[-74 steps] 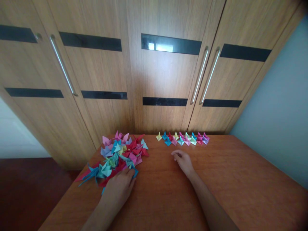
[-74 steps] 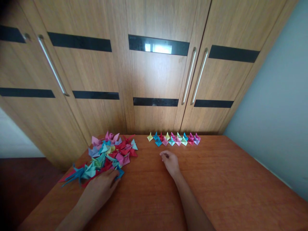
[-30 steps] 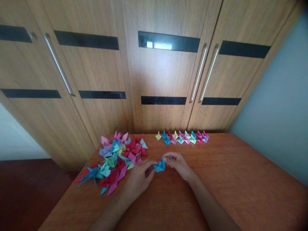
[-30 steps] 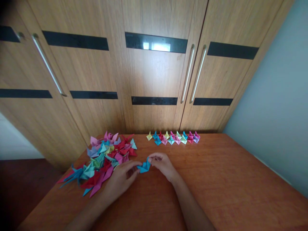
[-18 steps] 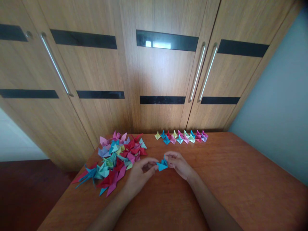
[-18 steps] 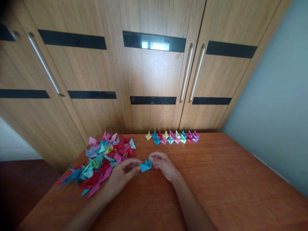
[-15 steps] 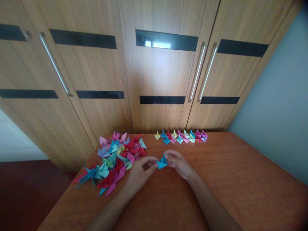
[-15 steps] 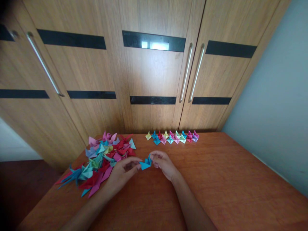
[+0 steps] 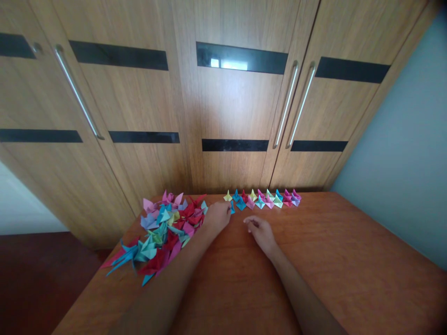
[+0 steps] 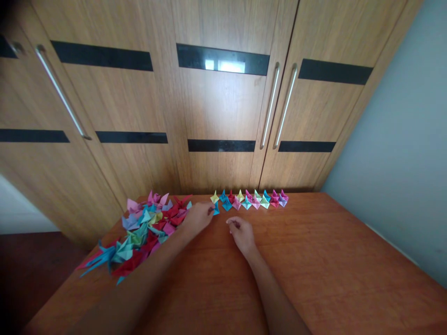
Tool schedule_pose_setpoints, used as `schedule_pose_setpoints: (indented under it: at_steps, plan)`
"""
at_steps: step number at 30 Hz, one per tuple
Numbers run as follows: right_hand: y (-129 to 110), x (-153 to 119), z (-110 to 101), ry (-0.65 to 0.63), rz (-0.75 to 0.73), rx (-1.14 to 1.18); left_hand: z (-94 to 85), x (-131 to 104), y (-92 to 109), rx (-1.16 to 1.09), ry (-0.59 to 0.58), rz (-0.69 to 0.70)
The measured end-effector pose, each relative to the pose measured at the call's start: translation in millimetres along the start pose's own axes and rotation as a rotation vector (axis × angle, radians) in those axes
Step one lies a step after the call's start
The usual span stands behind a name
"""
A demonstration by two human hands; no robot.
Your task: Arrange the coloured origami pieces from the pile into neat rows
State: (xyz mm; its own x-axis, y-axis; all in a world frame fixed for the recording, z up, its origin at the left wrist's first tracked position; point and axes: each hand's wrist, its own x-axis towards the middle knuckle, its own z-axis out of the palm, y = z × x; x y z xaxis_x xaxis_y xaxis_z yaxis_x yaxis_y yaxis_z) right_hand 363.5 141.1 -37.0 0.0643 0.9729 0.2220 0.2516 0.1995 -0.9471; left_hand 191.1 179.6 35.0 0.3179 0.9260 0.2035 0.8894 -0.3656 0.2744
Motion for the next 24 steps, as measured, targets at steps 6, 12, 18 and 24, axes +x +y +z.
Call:
schedule_pose_setpoints:
  at_steps: [6,12,18,24]
  plan:
    - [2,1,0,-0.031,-0.013,-0.074,14.5,17,-1,0.075,-0.036,-0.083]
    - [5,3,0,-0.042,-0.026,-0.081,18.7,21,0,0.102,-0.035,-0.113]
    - [3,2,0,-0.041,-0.020,-0.081,23.0,24,2,0.111,-0.032,-0.116]
    - [0,1,0,-0.038,-0.020,-0.082,25.6,28,2,0.110,-0.036,-0.132]
